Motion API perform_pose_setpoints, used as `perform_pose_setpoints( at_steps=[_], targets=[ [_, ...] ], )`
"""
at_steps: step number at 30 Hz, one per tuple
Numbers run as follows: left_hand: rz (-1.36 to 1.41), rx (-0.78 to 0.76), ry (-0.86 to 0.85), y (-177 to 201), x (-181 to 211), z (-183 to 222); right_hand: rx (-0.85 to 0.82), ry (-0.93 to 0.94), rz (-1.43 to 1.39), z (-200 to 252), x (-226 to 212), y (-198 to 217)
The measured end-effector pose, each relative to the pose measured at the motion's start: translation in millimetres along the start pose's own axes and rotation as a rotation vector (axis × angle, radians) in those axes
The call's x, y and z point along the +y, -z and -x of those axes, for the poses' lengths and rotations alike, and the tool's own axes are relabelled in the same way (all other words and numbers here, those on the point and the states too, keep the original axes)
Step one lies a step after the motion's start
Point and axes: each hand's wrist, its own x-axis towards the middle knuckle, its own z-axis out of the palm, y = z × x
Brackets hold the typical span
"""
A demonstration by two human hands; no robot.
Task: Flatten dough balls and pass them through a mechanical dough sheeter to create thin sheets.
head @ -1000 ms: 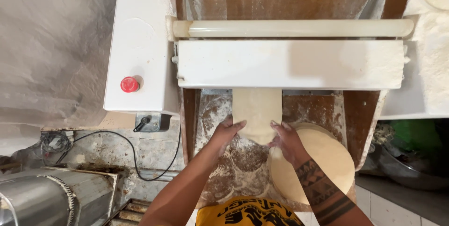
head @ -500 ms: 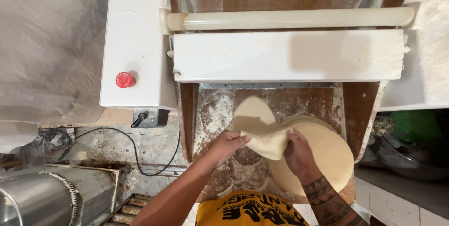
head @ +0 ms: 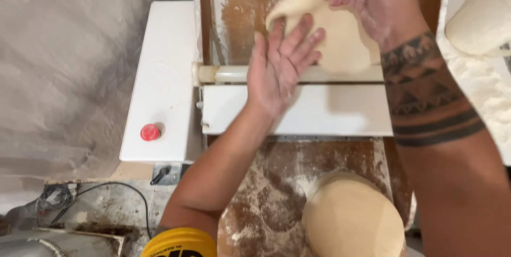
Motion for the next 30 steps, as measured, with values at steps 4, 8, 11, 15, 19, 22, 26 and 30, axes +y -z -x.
perform_pose_setpoints(
  at_steps=[4,8,11,15,19,22,26,30],
  targets=[
    [-0.981,0.533,0.163,41,30,-63,0.037,0.151,0.668,-31,54,27],
    [-2.229,-0.041,0.448,123,46,-105,-0.243,-0.008,1.352,-54,147,71],
    [-2.62,-0.21,0.72,146,36,-121,-0.389,-0.133,1.638,-67,162,75],
    [-2.699,-0.242,0.777,148,32,-116,-0.421,-0.234,1.676,-44,140,58],
    [-2.404,-0.185,0.766,118,43,-100,-0.464,-0.261,1.609,-55,164,88],
    [-2.344,-0.004,0.251,64,47,-43,-0.122,0.438,1.406,0,184,95],
    [-1.178,-0.045,0.517,46,37,93,-0.113,0.48,0.21,140,137,26],
    [-1.21,0.133,0.887,135,2,194,-0.175,-0.436,-0.239,242,253,78]
  ],
)
